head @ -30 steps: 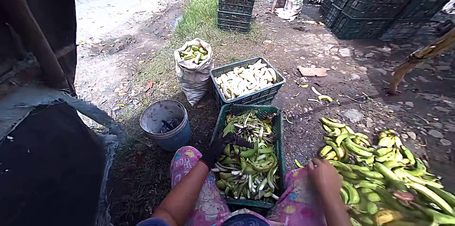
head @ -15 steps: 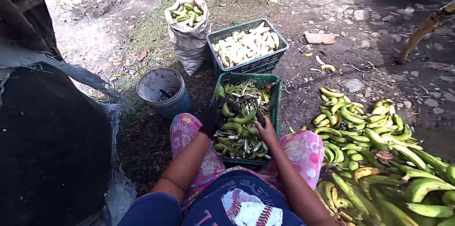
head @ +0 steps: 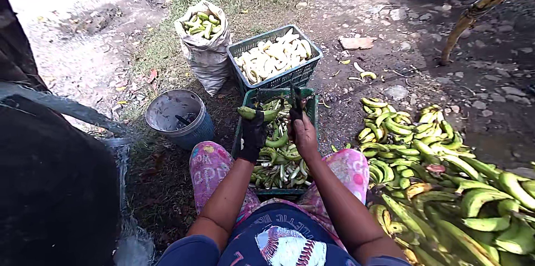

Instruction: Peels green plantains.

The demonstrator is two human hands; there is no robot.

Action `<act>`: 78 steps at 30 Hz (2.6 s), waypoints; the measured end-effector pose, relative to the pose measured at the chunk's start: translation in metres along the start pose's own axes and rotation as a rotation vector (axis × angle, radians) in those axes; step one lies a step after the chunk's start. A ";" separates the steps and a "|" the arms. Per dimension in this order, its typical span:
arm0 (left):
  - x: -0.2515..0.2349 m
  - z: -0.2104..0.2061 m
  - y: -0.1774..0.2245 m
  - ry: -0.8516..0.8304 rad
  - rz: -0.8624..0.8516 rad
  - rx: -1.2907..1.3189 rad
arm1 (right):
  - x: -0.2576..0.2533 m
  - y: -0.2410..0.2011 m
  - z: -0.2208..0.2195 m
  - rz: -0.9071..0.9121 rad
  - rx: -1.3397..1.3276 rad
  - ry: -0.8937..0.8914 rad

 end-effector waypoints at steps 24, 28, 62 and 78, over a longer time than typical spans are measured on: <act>0.011 -0.013 0.000 -0.321 0.231 -0.365 | -0.027 0.062 0.046 -0.093 0.887 -0.212; 0.035 -0.014 -0.009 -0.274 0.335 -0.233 | -0.056 0.061 0.060 -0.202 0.916 -0.018; 0.022 0.014 -0.013 -0.240 0.155 -0.337 | -0.042 0.046 0.029 -0.306 0.812 -0.092; 0.019 0.019 0.025 -0.300 0.112 -0.507 | -0.017 0.044 0.018 0.053 0.995 -0.066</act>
Point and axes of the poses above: each hand's wrist, its own x-axis away from the middle knuckle, its own z-axis out of the back of the hand, y = z × x, the point moved 5 cm from there along -x, towards the middle knuckle, and after that the axes turned 8 degrees about -x, right-handed, at the moved point
